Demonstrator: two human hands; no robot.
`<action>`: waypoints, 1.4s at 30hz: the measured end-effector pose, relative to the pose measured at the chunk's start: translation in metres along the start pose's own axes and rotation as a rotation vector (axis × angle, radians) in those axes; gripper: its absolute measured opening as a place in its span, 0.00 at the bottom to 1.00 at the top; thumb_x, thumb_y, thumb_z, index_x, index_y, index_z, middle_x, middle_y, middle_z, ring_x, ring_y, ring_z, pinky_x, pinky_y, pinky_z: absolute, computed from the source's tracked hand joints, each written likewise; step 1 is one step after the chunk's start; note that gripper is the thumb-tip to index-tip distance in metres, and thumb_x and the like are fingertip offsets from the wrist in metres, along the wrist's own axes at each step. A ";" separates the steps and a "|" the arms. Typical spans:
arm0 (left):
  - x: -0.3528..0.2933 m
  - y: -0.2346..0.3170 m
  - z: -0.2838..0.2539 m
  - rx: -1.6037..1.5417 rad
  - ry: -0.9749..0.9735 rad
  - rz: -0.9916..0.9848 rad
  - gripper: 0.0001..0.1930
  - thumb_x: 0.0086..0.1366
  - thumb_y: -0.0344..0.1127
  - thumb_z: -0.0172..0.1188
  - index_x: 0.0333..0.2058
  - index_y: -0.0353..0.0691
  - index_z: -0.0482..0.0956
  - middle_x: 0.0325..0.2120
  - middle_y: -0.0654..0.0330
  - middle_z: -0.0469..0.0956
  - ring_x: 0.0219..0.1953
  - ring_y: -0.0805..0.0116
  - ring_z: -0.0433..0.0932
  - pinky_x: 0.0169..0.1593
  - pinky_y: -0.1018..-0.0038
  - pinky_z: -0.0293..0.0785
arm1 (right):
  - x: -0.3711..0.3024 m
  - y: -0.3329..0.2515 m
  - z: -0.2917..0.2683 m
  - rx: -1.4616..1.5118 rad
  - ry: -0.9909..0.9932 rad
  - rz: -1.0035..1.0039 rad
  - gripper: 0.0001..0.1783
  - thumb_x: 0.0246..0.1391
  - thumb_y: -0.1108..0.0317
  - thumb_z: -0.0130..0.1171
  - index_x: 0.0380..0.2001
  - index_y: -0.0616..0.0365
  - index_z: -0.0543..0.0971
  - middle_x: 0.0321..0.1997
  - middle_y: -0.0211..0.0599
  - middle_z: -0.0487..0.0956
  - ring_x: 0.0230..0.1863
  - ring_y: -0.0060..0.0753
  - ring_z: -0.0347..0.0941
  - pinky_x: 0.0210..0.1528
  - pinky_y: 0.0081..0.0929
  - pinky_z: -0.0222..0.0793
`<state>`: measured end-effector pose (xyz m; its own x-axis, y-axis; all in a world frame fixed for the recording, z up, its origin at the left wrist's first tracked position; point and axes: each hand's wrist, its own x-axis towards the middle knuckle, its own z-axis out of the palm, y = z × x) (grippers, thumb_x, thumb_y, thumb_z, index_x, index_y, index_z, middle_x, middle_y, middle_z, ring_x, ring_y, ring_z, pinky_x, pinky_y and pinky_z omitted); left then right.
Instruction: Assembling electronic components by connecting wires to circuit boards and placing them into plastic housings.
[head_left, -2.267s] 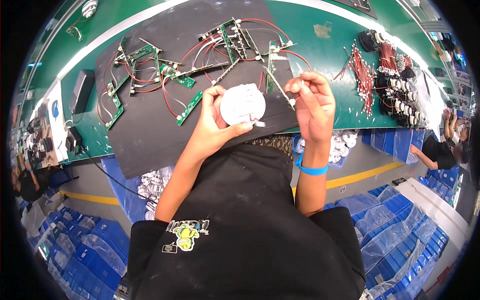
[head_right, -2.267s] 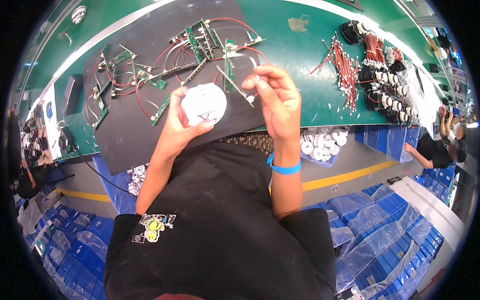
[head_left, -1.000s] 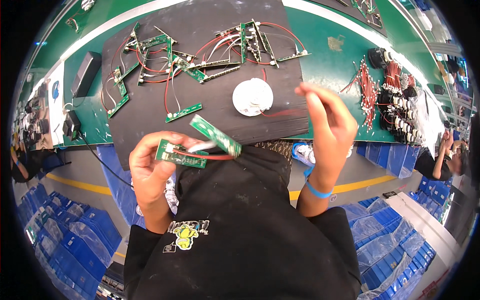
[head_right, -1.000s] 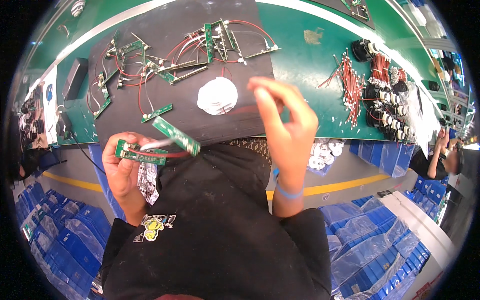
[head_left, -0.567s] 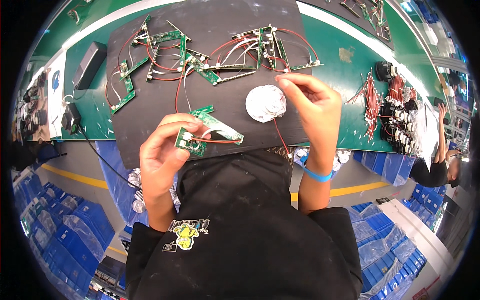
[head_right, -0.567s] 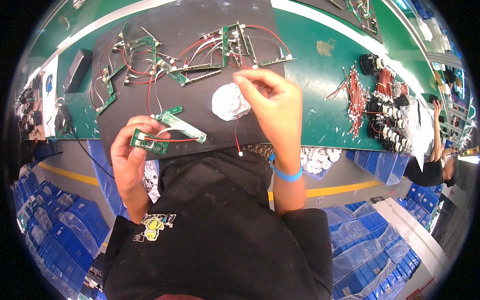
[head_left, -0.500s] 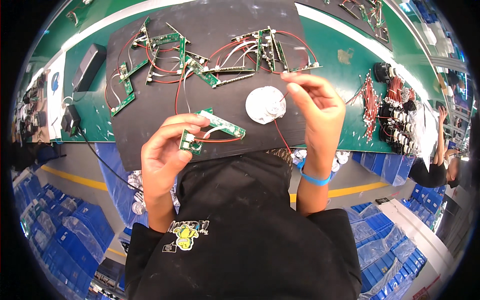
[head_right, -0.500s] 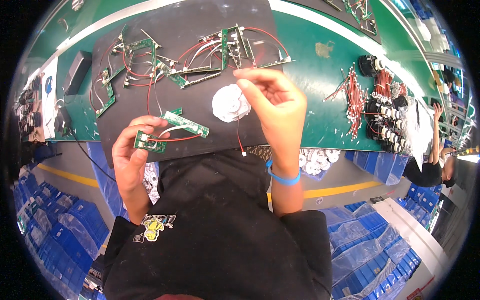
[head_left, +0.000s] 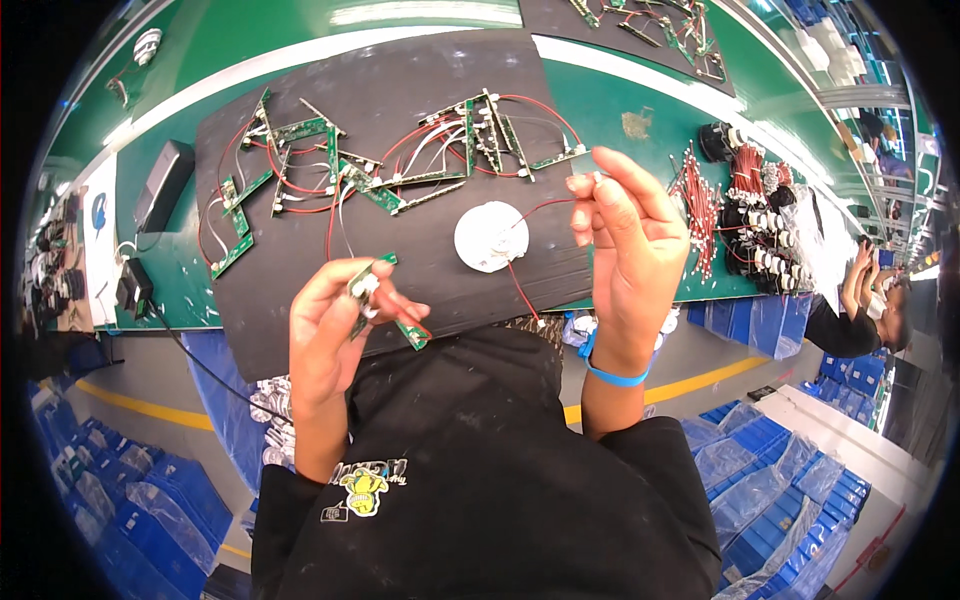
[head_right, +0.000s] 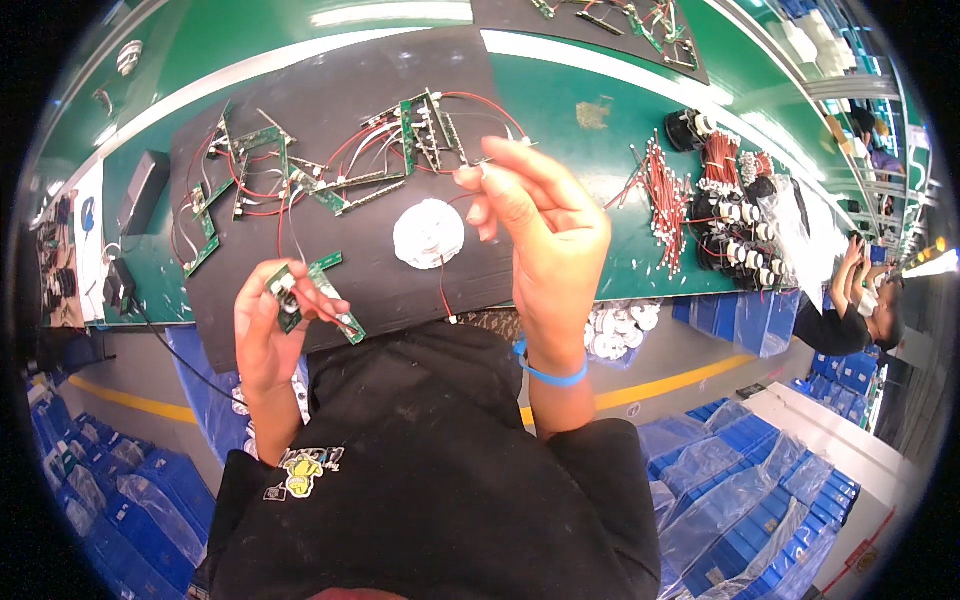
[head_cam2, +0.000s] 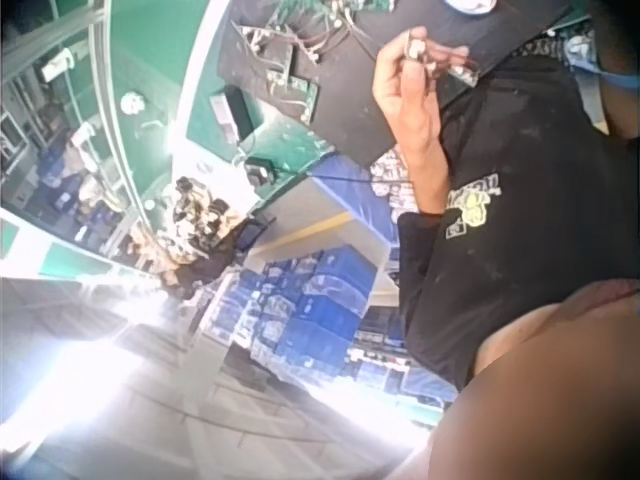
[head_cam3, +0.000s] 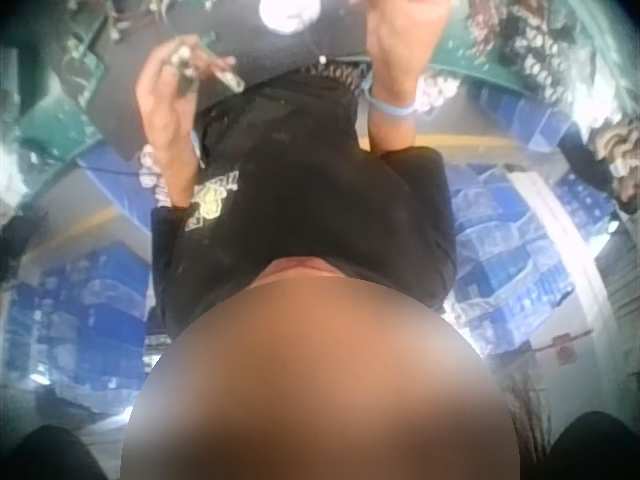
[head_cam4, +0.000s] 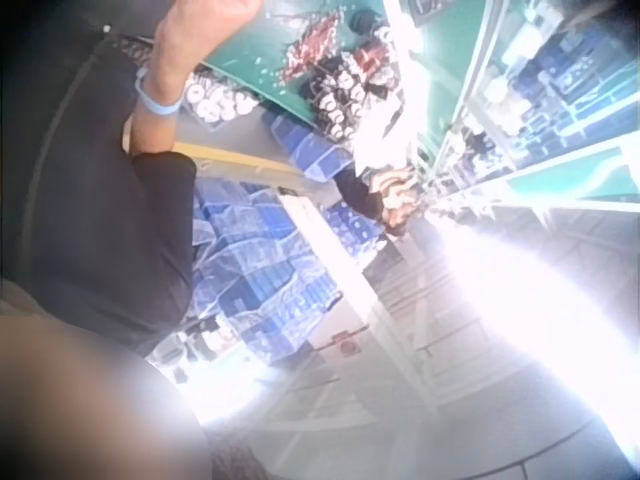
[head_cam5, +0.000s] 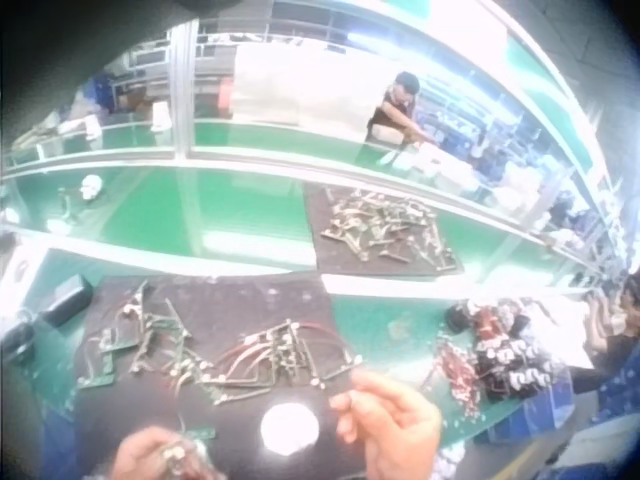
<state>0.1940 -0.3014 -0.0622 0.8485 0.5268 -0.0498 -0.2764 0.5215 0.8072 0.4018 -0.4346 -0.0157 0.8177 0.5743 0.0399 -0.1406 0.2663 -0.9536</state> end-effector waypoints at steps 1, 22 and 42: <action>0.001 0.000 0.004 -0.043 0.022 -0.058 0.19 0.67 0.41 0.49 0.47 0.28 0.69 0.32 0.52 0.76 0.36 0.55 0.80 0.43 0.58 0.77 | -0.002 0.001 0.001 -0.016 -0.001 0.006 0.11 0.55 0.76 0.56 0.41 0.70 0.76 0.35 0.45 0.81 0.27 0.22 0.74 0.28 0.15 0.67; 0.013 -0.017 0.034 -0.128 0.003 -0.243 0.18 0.66 0.37 0.53 0.50 0.31 0.67 0.43 0.51 0.76 0.43 0.63 0.78 0.35 0.70 0.82 | -0.029 0.040 0.021 -0.799 -0.295 -0.825 0.13 0.35 0.76 0.67 0.30 0.59 0.81 0.28 0.33 0.77 0.25 0.33 0.72 0.24 0.25 0.67; 0.019 -0.005 0.032 -0.020 -0.133 -0.380 0.15 0.67 0.36 0.50 0.47 0.31 0.68 0.37 0.46 0.78 0.35 0.58 0.81 0.23 0.77 0.77 | -0.012 0.019 -0.014 -0.518 -0.336 -0.325 0.20 0.41 0.63 0.67 0.41 0.55 0.81 0.43 0.37 0.74 0.36 0.28 0.72 0.37 0.25 0.68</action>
<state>0.2257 -0.3151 -0.0484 0.9427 0.2029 -0.2649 0.0608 0.6760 0.7344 0.3973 -0.4475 -0.0382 0.5443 0.7587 0.3580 0.4346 0.1101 -0.8939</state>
